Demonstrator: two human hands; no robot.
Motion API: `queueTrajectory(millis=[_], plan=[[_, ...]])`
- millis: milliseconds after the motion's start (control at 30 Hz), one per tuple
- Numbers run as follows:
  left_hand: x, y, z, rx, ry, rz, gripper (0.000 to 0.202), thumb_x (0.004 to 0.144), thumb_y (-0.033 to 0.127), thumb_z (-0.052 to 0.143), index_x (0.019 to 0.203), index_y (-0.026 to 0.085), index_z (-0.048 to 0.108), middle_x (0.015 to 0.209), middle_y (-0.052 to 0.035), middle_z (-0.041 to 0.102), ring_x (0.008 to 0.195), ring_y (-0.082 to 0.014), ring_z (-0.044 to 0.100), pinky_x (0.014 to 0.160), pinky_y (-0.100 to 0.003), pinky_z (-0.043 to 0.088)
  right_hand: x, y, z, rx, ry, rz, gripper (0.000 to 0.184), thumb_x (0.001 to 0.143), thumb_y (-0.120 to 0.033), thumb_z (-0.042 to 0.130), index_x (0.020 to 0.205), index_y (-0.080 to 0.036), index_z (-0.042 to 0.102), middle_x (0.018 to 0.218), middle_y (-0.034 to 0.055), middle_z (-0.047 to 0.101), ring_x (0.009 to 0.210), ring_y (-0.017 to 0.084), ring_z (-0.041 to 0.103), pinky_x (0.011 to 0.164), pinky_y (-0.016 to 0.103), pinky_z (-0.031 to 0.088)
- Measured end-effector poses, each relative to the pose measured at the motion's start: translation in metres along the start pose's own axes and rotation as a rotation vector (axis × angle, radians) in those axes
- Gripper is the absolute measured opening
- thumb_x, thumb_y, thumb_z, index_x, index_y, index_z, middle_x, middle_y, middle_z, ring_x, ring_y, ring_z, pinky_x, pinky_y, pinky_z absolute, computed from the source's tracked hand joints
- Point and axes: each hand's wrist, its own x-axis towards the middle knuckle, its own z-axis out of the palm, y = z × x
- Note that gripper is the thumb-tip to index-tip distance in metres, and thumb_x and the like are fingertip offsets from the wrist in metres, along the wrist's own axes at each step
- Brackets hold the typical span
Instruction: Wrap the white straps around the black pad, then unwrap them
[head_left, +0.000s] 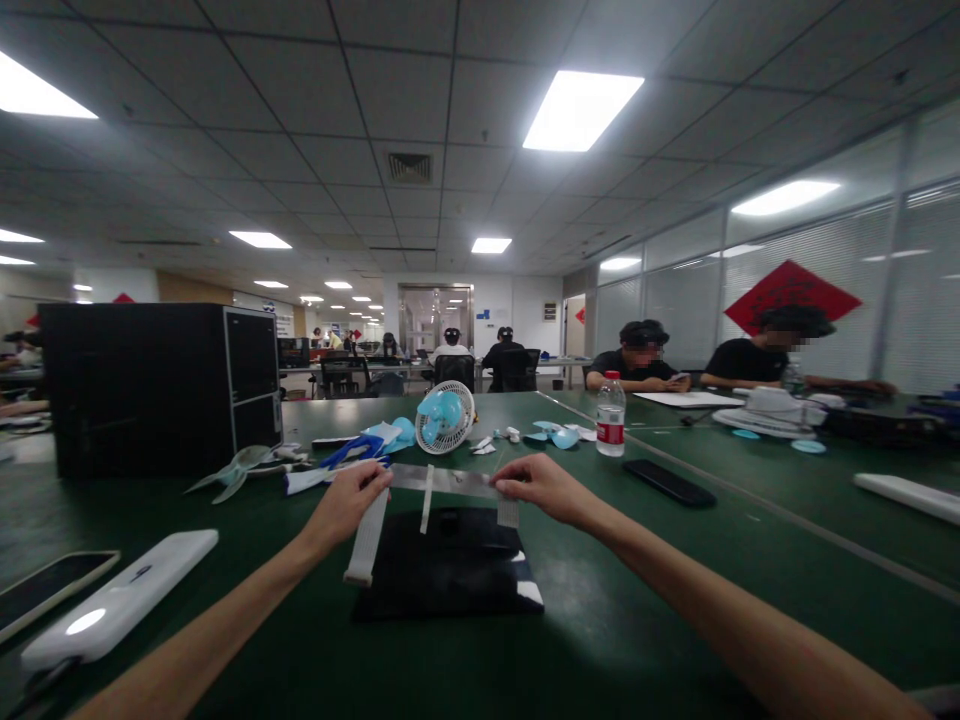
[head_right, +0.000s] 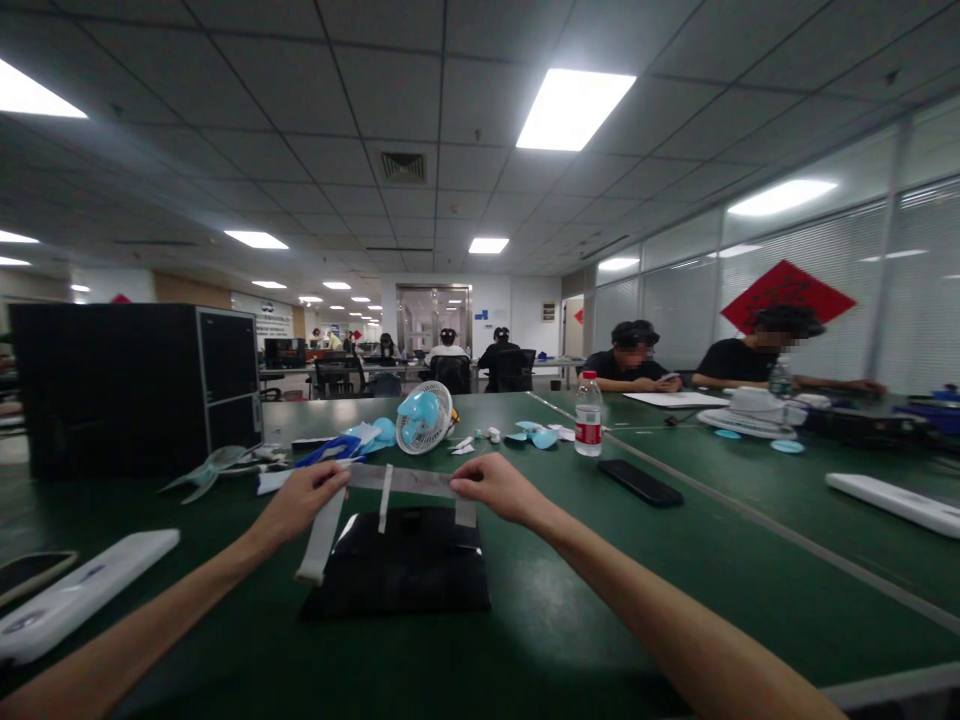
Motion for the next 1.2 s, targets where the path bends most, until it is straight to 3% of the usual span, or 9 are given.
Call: queueTrajectory(millis=[133,233,400,567,967,1200], plan=[[-0.003,0.001,0.004,-0.087,-0.173,-0.088,0.046,0.081,0.060,0.044,0.073,0.017,0.059,0.068,0.0012,0.055,0.067,-0.0154,0.051,0.061,-0.027,0.038,0.006,0.020,0.006,0.121,-0.019,0.103,0.017,0.071,-0.023,0.062,0.080,-0.010,0.066,0.067,0.0021,0.063,0.060,0.011,0.054,0.056,0.023,0.041],[-0.007,-0.003,0.011,-0.237,-0.383,-0.213,0.048,0.077,0.063,0.050,0.075,0.016,0.059,0.064,0.0032,0.051,0.059,-0.0128,0.048,0.053,-0.025,0.037,0.004,0.027,0.009,0.136,-0.126,0.194,0.023,0.068,-0.018,0.062,0.089,-0.009,0.063,0.063,-0.0006,0.061,0.054,0.010,0.051,0.049,0.020,0.037],[-0.013,-0.007,0.014,-0.339,-0.636,-0.313,0.046,0.070,0.061,0.061,0.072,0.015,0.060,0.059,0.0046,0.049,0.050,-0.0090,0.045,0.046,-0.023,0.036,-0.005,0.020,0.009,0.074,-0.383,0.304,0.015,0.071,-0.014,0.061,0.084,-0.009,0.067,0.069,0.0006,0.062,0.058,0.009,0.053,0.054,0.021,0.041],[-0.014,-0.004,0.005,-0.364,-0.828,-0.347,0.040,0.069,0.054,0.066,0.072,0.015,0.061,0.060,0.0022,0.056,0.050,-0.0090,0.051,0.047,-0.023,0.037,-0.009,0.015,0.014,0.181,-0.493,0.358,0.012,0.071,-0.013,0.063,0.081,-0.011,0.067,0.074,-0.0002,0.062,0.064,0.009,0.055,0.058,0.020,0.043],[-0.014,-0.016,0.014,-0.271,-0.837,-0.362,0.040,0.068,0.055,0.067,0.072,0.015,0.062,0.058,0.0011,0.060,0.048,-0.0106,0.056,0.047,-0.023,0.040,-0.010,0.008,0.022,-0.092,-0.430,0.323,0.011,0.074,-0.014,0.060,0.083,-0.011,0.067,0.070,-0.0013,0.060,0.059,0.008,0.051,0.055,0.020,0.040],[-0.014,-0.013,0.010,-0.229,-0.838,-0.363,0.041,0.067,0.057,0.067,0.071,0.016,0.062,0.059,0.0004,0.061,0.049,-0.0111,0.056,0.046,-0.023,0.040,-0.009,0.011,0.021,-0.009,-0.433,0.301,0.016,0.076,-0.014,0.058,0.089,-0.011,0.067,0.074,-0.0004,0.060,0.063,0.009,0.052,0.058,0.020,0.042]])
